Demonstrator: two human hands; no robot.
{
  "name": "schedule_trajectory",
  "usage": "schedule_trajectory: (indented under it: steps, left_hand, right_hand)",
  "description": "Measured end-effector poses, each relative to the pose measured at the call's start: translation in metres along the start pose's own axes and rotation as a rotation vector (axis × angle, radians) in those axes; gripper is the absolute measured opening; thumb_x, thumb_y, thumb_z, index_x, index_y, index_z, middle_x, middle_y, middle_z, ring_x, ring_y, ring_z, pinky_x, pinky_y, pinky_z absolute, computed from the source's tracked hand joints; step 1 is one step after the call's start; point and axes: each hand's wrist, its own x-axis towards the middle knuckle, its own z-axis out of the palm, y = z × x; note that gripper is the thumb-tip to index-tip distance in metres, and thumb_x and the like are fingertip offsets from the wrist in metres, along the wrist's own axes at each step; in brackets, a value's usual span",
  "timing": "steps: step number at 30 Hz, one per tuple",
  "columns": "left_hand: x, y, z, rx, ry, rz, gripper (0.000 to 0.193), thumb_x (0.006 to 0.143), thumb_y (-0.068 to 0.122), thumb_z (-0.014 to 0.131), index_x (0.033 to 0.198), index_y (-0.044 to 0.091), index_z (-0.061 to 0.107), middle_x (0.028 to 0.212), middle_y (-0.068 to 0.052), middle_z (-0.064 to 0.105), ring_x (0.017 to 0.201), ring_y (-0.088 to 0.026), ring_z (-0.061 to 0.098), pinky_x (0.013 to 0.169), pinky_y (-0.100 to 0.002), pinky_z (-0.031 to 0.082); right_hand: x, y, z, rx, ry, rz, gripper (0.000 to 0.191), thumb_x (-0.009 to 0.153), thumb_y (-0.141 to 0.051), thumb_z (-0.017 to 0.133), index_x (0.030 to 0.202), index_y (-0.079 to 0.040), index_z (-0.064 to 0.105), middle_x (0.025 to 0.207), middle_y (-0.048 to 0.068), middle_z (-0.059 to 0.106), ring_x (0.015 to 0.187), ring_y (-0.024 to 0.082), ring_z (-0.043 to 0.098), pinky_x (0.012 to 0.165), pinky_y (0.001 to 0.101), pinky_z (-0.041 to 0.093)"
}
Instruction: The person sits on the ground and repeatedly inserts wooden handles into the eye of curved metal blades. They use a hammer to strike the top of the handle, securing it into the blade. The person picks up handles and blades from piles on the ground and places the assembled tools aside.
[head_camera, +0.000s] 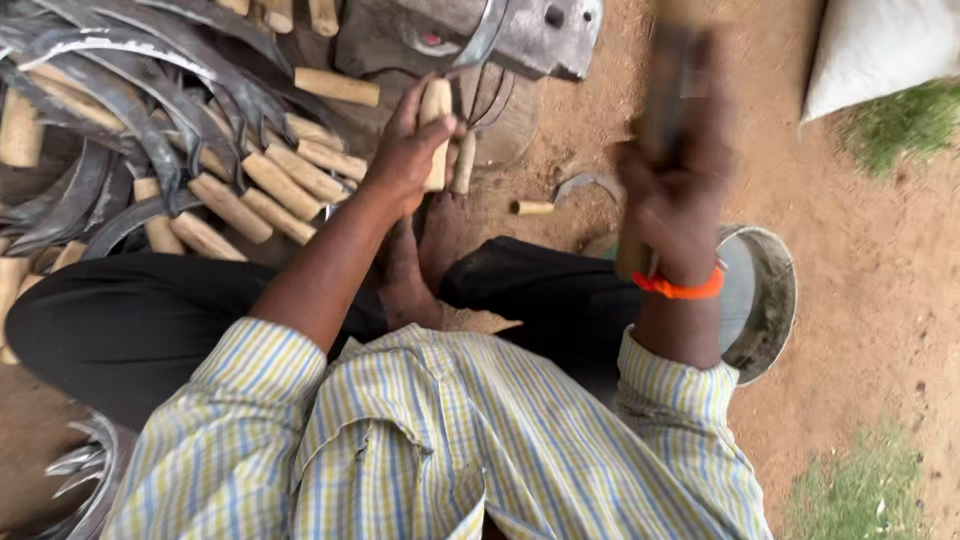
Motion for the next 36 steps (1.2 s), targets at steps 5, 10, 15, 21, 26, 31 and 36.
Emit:
schedule_trajectory:
  steps: [5, 10, 15, 21, 26, 31, 36]
  left_hand:
    - [-0.01, 0.0, -0.001, 0.042, 0.001, 0.025, 0.075, 0.102, 0.016, 0.063, 0.164, 0.019, 0.021, 0.107, -0.009, 0.068, 0.076, -0.011, 0.063, 0.057, -0.029, 0.059]
    - [-0.013, 0.006, 0.0, 0.045, -0.01, 0.031, 0.077, 0.101, 0.016, 0.062, 0.164, 0.02, 0.02, 0.105, -0.009, 0.067, 0.071, -0.011, 0.061, 0.055, -0.028, 0.057]
    - [-0.018, 0.005, -0.007, 0.047, -0.01, -0.027, 0.074, 0.1, 0.016, 0.062, 0.163, 0.018, 0.023, 0.109, -0.009, 0.068, 0.071, -0.011, 0.063, 0.055, -0.029, 0.057]
    - [-0.023, 0.009, -0.005, 0.052, -0.021, -0.034, 0.075, 0.101, 0.016, 0.062, 0.164, 0.019, 0.022, 0.109, -0.011, 0.068, 0.072, -0.01, 0.063, 0.056, -0.029, 0.056]
    - [-0.036, 0.019, -0.007, 0.104, 0.0, -0.101, 0.075, 0.1, 0.018, 0.061, 0.163, 0.022, 0.021, 0.109, -0.009, 0.067, 0.072, -0.01, 0.062, 0.056, -0.028, 0.056]
    - [-0.051, 0.015, -0.021, 0.074, -0.042, -0.106, 0.074, 0.099, 0.018, 0.063, 0.163, 0.02, 0.026, 0.111, -0.009, 0.067, 0.075, -0.011, 0.062, 0.056, -0.028, 0.055]
    - [-0.052, 0.011, -0.021, 0.049, -0.037, -0.114, 0.073, 0.099, 0.017, 0.064, 0.162, 0.019, 0.027, 0.109, -0.009, 0.068, 0.075, -0.011, 0.062, 0.056, -0.028, 0.055]
  right_hand:
    - [0.032, 0.008, 0.029, -0.262, 0.256, -0.424, 0.101, 0.082, 0.012, 0.059, 0.17, -0.021, 0.019, 0.121, 0.017, 0.074, 0.092, 0.023, 0.071, 0.078, 0.0326, 0.061]
    - [0.028, 0.026, 0.06, -0.358, -0.159, 0.251, 0.1, 0.083, 0.013, 0.057, 0.171, -0.018, 0.019, 0.117, 0.017, 0.072, 0.094, 0.023, 0.07, 0.077, 0.0334, 0.061]
    - [0.006, 0.003, -0.008, -0.086, 0.009, -0.203, 0.087, 0.102, 0.022, 0.053, 0.166, -0.025, 0.019, 0.099, 0.012, 0.064, 0.08, 0.017, 0.066, 0.072, 0.0328, 0.064]
    - [0.043, 0.025, 0.045, -0.544, 0.199, -0.612, 0.111, 0.093, 0.018, 0.057, 0.173, -0.032, 0.0, 0.172, 0.016, 0.031, 0.137, 0.029, 0.053, 0.101, 0.03, 0.059]
    - [0.039, 0.006, 0.045, -0.131, -0.195, -0.159, 0.093, 0.088, 0.024, 0.053, 0.169, -0.01, 0.022, 0.172, 0.02, 0.034, 0.148, 0.03, 0.053, 0.115, 0.0375, 0.057]
    - [0.019, -0.009, 0.01, -0.171, 0.036, -0.16, 0.094, 0.087, 0.026, 0.056, 0.165, -0.019, 0.028, 0.158, 0.019, 0.046, 0.101, 0.02, 0.063, 0.075, 0.0301, 0.06]
    - [0.033, 0.03, 0.059, -0.267, -0.025, -0.076, 0.098, 0.081, 0.024, 0.051, 0.167, -0.016, 0.025, 0.166, 0.017, 0.044, 0.138, 0.033, 0.057, 0.1, 0.033, 0.058]
